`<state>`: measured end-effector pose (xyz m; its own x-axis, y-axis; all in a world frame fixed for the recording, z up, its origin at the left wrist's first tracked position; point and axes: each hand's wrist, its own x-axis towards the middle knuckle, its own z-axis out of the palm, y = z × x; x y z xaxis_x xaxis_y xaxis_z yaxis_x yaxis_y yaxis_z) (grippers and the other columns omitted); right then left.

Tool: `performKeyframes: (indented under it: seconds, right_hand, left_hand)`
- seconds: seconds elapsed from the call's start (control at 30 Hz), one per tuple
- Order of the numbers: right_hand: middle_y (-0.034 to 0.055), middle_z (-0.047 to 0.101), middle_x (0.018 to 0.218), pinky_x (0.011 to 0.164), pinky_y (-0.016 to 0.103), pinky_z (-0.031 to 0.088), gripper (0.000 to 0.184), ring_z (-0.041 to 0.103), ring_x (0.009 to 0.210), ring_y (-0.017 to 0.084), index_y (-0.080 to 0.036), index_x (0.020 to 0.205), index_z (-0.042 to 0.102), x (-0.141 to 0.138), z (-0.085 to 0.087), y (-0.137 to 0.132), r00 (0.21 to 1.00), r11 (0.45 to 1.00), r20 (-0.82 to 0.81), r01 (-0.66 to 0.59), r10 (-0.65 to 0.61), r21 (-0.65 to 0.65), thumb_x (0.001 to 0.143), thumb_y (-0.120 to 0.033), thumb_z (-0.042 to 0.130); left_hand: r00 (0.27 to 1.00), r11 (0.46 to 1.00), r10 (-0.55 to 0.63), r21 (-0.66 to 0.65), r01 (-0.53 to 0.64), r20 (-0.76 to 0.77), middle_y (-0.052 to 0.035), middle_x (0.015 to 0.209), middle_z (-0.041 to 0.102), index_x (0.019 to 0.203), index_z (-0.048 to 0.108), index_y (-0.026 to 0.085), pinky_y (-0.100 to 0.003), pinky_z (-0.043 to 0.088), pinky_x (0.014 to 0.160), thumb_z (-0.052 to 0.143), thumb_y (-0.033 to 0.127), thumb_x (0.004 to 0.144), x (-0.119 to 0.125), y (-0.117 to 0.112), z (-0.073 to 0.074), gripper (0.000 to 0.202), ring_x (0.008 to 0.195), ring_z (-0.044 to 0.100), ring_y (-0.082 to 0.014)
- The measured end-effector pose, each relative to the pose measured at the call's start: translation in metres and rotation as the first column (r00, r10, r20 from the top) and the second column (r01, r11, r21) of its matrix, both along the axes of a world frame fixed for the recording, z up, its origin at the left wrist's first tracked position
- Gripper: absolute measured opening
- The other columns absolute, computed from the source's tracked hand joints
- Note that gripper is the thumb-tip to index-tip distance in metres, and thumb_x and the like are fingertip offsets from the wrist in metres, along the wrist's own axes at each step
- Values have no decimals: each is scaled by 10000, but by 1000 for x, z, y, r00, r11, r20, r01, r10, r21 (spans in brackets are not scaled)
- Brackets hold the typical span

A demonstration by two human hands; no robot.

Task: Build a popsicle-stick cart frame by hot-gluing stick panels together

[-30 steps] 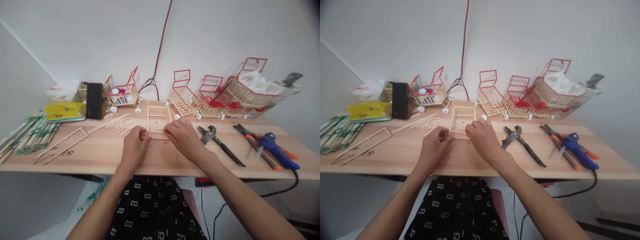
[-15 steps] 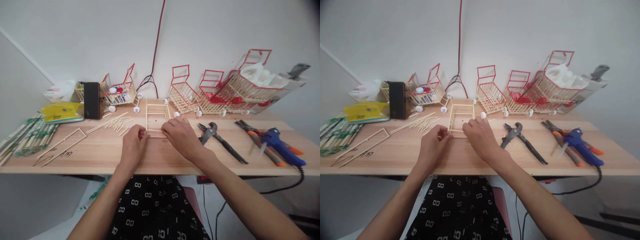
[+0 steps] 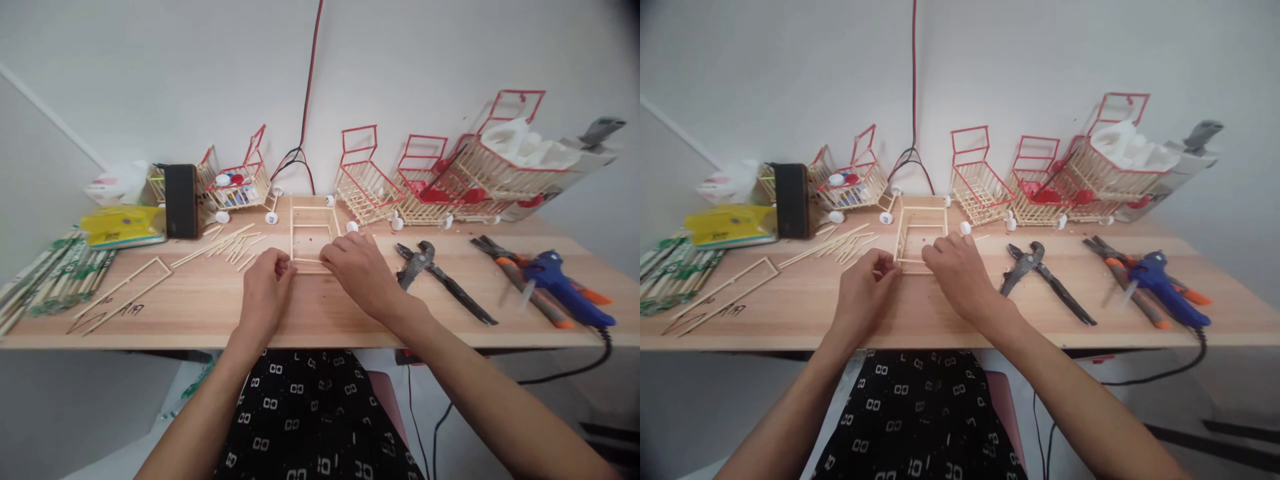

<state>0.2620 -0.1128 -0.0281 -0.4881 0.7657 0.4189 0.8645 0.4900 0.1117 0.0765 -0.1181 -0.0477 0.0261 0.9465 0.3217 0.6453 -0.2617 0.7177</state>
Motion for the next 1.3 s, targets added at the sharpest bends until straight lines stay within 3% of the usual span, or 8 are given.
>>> performKeyframes:
  seconds: [0.63, 1.3]
  right_hand:
    - [42, 619, 809, 704, 345, 231, 146, 452, 793, 202, -201, 853, 611, -1, 0, 2, 999, 1000, 39, 4, -5, 18, 936, -167, 496]
    - [36, 620, 821, 712, 339, 222, 152, 441, 807, 201, -189, 851, 612, 1, -11, 7, 999, 999, -52, -5, 7, 47, 949, -189, 496]
  left_hand:
    - [999, 999, 21, 46, -19, -50, -17, 755, 632, 806, 565, 199, -297, 411, 668, 578, 183, 818, 1, -1, -3, 24, 674, 558, -147]
    - [997, 995, 50, 90, -44, -66, 14, 702, 632, 782, 592, 201, -266, 406, 636, 592, 230, 834, 0, 0, -7, 60, 629, 558, -121]
